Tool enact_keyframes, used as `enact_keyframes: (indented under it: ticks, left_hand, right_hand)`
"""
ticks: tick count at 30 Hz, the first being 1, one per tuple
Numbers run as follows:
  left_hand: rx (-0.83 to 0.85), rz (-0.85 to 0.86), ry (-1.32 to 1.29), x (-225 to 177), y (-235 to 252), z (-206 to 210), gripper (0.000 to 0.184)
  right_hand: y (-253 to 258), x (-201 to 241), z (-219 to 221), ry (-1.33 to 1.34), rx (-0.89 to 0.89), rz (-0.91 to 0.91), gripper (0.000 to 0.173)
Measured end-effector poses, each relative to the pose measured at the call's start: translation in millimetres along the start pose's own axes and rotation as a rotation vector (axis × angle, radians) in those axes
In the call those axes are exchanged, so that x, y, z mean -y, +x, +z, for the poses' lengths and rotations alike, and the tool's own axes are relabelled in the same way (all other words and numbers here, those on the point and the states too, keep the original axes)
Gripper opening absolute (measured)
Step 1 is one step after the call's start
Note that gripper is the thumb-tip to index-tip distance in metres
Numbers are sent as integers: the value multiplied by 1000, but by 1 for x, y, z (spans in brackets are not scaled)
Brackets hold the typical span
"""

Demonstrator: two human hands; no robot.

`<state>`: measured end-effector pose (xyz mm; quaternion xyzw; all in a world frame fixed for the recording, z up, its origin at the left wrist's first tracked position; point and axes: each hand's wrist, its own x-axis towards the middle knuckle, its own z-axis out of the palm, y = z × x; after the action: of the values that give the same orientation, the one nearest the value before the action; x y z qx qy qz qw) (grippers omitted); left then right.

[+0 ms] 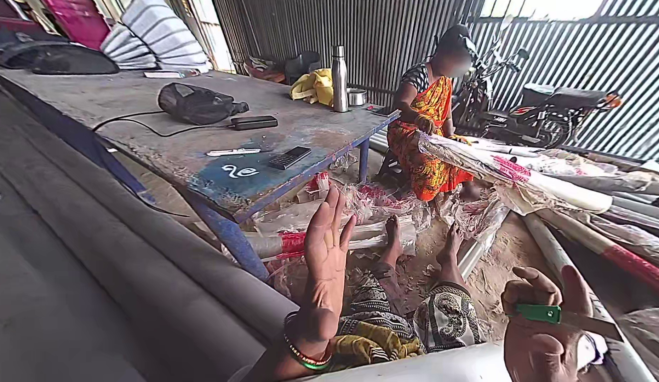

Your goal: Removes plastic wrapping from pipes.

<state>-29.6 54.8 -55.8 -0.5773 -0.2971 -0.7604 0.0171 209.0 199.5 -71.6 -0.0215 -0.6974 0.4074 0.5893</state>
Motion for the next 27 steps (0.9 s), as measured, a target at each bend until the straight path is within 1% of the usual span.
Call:
enact_keyframes:
  ticks: [4, 8, 10, 12, 14, 16, 18, 22, 27]
  left_hand:
    - [-31, 18, 33, -4, 1, 2, 89]
    - [15, -171, -20, 4, -7, -5, 85]
    - [14, -273, -71, 2, -10, -9, 70]
    - [13, -422, -226, 1, -19, -11, 50]
    - [36, -575, -403, 1, -28, -10, 42]
    - [84, -657, -498, 3, -35, -12, 40]
    - [77, -686, -508, 4, -39, -14, 40]
    - [-32, -702, -529, 2, -38, -12, 42]
    - [-59, -707, -538, -1, -36, -5, 40]
  right_hand:
    - [3, 9, -3, 17, 24, -72, 74]
    - [-3, -2, -4, 6, 16, 26, 75]
    - [-6, -3, -6, -19, 22, 45, 72]
    - [-12, -1, -9, -23, 16, 74, 67]
    - [-15, -3, -15, -30, -4, 105, 65]
    - [-20, -5, -25, -36, -46, 148, 66]
    - [-25, -6, -35, -44, -88, 190, 67]
    - [-31, -8, -53, -94, -134, 208, 72]
    - [-34, -5, -62, -112, -158, 214, 69]
